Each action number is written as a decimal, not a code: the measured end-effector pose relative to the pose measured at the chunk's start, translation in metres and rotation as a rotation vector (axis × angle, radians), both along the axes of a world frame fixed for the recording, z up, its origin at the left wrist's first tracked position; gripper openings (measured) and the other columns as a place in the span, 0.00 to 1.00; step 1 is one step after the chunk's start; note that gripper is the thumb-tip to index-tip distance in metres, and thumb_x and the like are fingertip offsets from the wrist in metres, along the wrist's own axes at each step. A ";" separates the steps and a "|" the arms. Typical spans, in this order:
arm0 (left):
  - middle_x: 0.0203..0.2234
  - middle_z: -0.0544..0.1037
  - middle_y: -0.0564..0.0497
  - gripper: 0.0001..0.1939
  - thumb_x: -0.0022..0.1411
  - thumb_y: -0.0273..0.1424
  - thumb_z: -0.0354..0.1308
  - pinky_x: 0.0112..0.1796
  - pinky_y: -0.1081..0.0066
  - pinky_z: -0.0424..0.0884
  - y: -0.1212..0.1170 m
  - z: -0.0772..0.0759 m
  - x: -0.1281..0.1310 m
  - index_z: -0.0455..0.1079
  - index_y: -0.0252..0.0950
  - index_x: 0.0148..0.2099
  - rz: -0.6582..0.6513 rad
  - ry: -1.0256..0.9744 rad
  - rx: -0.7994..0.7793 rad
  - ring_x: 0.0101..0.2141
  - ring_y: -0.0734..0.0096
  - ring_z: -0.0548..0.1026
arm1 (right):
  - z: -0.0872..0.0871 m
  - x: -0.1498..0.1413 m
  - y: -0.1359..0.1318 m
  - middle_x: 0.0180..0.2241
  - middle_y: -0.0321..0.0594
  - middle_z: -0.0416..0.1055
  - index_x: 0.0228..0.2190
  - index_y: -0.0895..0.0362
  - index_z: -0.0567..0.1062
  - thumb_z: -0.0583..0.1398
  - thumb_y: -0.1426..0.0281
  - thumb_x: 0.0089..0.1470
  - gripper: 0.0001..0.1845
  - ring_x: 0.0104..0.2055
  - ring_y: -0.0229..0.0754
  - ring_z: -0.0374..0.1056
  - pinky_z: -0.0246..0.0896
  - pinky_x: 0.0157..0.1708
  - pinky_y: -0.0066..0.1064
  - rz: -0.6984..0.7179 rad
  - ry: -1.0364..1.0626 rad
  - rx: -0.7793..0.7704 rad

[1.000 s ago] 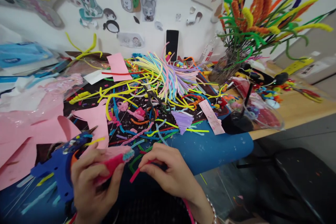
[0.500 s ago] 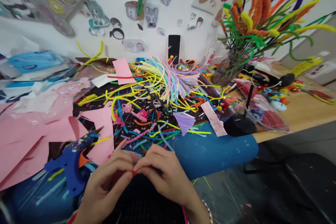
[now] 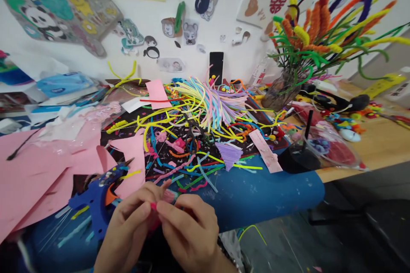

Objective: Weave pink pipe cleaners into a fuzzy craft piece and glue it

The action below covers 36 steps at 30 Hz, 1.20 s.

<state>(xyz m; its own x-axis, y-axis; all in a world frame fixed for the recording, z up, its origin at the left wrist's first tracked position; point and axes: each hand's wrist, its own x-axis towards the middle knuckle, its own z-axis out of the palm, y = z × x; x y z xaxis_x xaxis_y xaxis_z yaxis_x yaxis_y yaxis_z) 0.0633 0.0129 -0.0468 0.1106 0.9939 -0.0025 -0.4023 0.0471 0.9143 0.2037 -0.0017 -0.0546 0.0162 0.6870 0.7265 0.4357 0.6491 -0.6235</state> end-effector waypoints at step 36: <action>0.23 0.71 0.54 0.04 0.64 0.34 0.61 0.29 0.72 0.72 -0.013 -0.021 0.012 0.78 0.44 0.37 0.029 0.071 0.420 0.26 0.72 0.72 | 0.012 0.029 -0.022 0.31 0.41 0.80 0.42 0.51 0.81 0.65 0.67 0.56 0.11 0.28 0.38 0.76 0.71 0.27 0.23 0.309 0.140 -0.342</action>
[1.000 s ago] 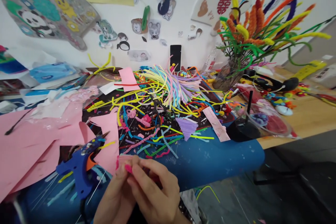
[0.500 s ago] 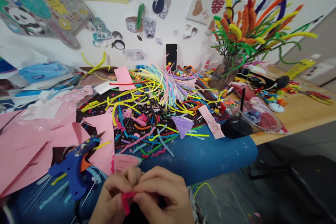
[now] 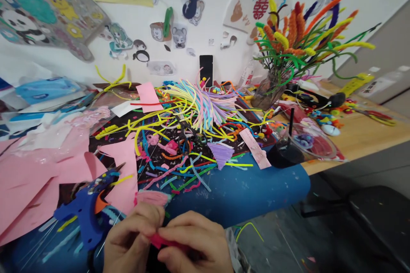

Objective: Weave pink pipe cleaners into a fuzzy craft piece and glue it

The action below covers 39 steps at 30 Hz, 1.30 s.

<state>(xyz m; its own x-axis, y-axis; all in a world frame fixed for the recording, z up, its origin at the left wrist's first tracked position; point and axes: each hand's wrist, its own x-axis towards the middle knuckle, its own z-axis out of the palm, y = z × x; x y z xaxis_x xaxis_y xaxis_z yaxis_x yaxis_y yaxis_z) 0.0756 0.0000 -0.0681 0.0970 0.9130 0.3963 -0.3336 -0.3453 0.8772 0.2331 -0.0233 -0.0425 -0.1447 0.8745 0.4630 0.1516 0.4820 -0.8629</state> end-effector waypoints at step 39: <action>0.26 0.76 0.53 0.06 0.60 0.25 0.63 0.31 0.77 0.70 -0.009 0.006 0.001 0.78 0.41 0.34 -0.148 0.104 -0.229 0.29 0.72 0.73 | -0.005 -0.010 -0.016 0.21 0.32 0.77 0.32 0.55 0.76 0.62 0.84 0.49 0.13 0.18 0.34 0.71 0.65 0.20 0.23 -0.434 -0.202 0.258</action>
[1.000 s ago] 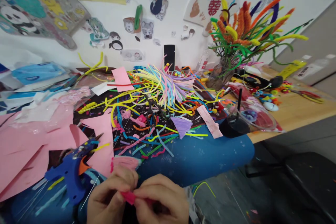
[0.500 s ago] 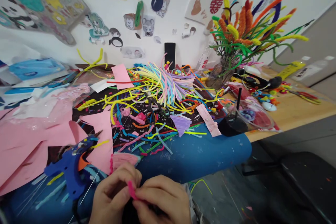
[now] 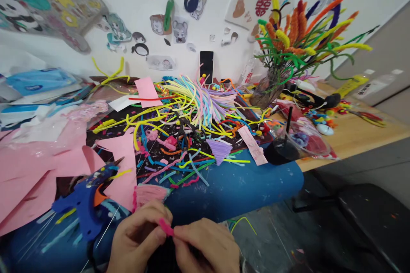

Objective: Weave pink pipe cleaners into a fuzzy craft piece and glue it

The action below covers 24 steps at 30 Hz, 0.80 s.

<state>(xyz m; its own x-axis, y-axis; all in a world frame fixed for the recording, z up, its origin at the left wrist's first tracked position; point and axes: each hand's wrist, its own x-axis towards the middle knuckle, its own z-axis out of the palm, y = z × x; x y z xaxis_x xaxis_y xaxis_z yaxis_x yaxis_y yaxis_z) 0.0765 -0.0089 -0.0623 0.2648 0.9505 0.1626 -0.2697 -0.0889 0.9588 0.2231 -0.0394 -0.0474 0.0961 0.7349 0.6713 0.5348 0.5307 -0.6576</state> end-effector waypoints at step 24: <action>0.23 0.66 0.54 0.07 0.56 0.31 0.55 0.27 0.74 0.63 0.009 0.019 0.008 0.66 0.36 0.27 -0.120 0.249 -0.189 0.25 0.72 0.65 | -0.007 0.020 -0.003 0.22 0.36 0.76 0.34 0.56 0.76 0.59 0.76 0.59 0.06 0.22 0.34 0.73 0.67 0.25 0.23 -0.032 -0.404 0.112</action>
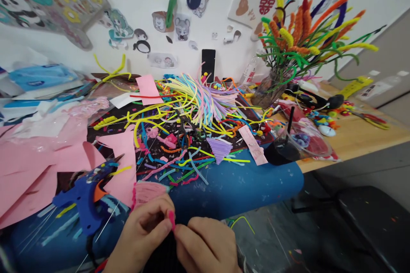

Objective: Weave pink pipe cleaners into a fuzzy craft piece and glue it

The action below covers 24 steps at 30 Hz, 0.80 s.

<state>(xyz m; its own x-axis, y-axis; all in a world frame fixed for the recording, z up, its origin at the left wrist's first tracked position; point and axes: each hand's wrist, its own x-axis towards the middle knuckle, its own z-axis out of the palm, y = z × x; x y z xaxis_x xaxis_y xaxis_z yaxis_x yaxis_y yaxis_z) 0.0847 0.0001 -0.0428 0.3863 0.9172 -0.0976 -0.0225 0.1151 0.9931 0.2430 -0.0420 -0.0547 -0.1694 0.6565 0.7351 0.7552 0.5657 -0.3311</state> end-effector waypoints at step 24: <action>0.27 0.69 0.55 0.05 0.57 0.23 0.53 0.27 0.76 0.59 0.009 0.017 -0.011 0.67 0.37 0.30 -0.483 0.421 0.059 0.27 0.74 0.66 | 0.018 0.021 0.018 0.22 0.34 0.76 0.28 0.56 0.75 0.64 0.64 0.59 0.10 0.23 0.34 0.73 0.64 0.24 0.21 0.392 0.237 -0.442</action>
